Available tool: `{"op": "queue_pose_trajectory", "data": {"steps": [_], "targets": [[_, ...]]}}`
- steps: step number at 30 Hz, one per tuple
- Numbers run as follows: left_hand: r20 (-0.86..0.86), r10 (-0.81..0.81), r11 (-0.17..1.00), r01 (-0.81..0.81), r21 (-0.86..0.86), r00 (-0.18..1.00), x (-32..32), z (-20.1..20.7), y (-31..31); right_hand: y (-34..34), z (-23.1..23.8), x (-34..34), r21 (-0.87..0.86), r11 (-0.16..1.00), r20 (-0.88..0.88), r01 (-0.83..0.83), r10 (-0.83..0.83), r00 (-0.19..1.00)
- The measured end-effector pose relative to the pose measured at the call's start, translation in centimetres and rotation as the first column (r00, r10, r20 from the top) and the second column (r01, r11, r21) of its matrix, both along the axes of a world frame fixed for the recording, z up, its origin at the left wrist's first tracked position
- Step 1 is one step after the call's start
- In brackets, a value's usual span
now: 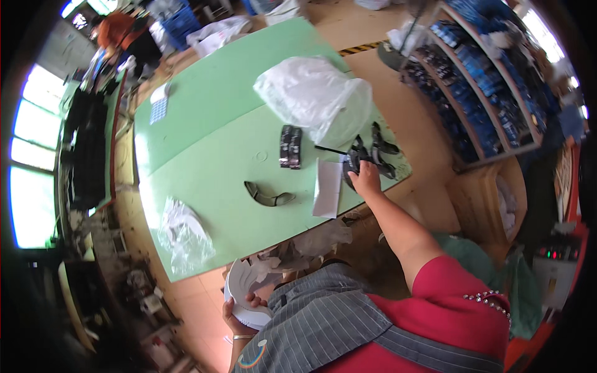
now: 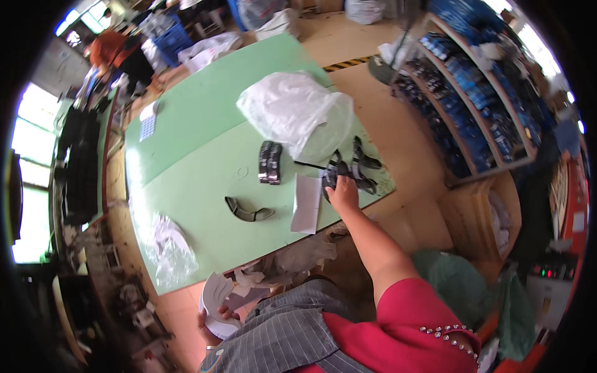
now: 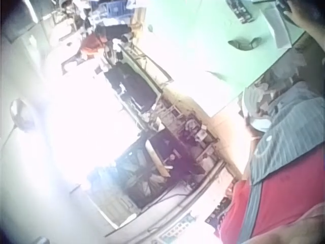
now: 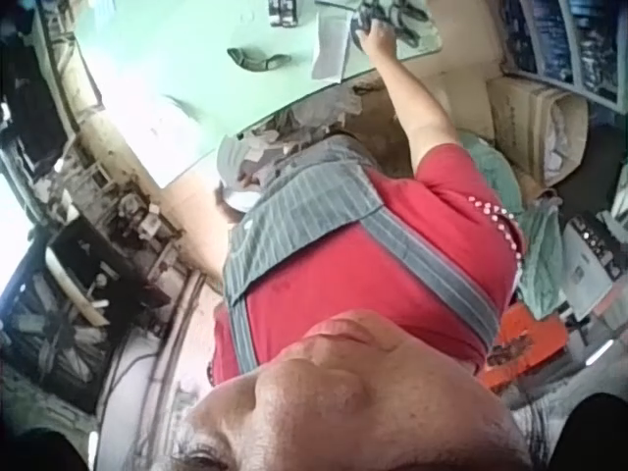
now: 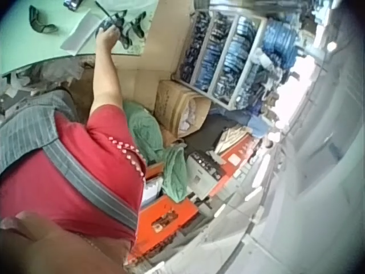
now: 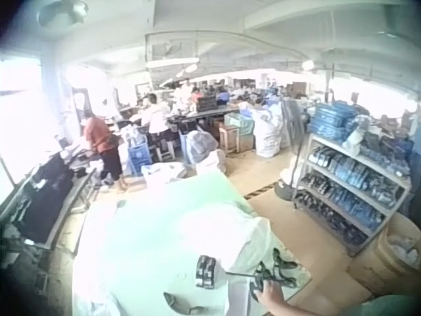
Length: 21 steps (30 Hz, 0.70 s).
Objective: Manually cut and organize shoe upper components using a press machine and handheld cutting tool.
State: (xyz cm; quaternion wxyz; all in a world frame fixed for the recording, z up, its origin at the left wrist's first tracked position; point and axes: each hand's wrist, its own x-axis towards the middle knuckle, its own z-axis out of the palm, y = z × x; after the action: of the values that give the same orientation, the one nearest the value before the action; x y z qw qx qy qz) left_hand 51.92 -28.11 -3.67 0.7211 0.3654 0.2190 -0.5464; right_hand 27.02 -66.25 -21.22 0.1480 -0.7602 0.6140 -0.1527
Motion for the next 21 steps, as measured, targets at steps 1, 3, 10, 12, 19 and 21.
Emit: {"op": "queue_pose_trajectory", "data": {"steps": [1, 3, 10, 12, 19, 21], "targets": [[0.014, -0.010, 1.000, 0.010, -0.004, 1.000, -0.5, 0.3, -0.5, -0.1, -1.1, -0.1, -0.028, 1.000, -0.014, -0.012, 0.011, 1.000], [0.091, 0.032, 0.999, -0.035, 0.034, 0.995, -1.6, 1.4, -1.6, 0.2, -2.1, 0.2, -0.021, 1.000, -0.010, 0.018, -0.018, 1.000], [0.256, -0.007, 0.997, -0.015, 0.081, 0.967, -2.7, 0.9, -2.9, 1.3, -0.3, 0.8, -0.205, 0.976, -0.062, -0.066, 0.054, 0.997], [0.266, -0.018, 0.996, -0.005, 0.085, 0.964, -3.1, 0.8, -3.0, 1.8, 0.1, 2.4, -0.227, 0.949, 0.012, -0.218, 0.227, 0.974], [0.162, -0.135, 0.988, 0.144, -0.048, 0.978, -2.3, -0.8, -3.2, 12.5, 4.2, 12.3, 0.513, 0.213, 0.801, -0.831, 0.230, 0.553], [0.168, -0.181, 0.975, 0.199, -0.098, 0.969, -1.6, -1.2, -2.3, 16.5, 8.8, 14.7, 0.605, -0.213, 0.775, -0.767, -0.064, 0.629]]}}
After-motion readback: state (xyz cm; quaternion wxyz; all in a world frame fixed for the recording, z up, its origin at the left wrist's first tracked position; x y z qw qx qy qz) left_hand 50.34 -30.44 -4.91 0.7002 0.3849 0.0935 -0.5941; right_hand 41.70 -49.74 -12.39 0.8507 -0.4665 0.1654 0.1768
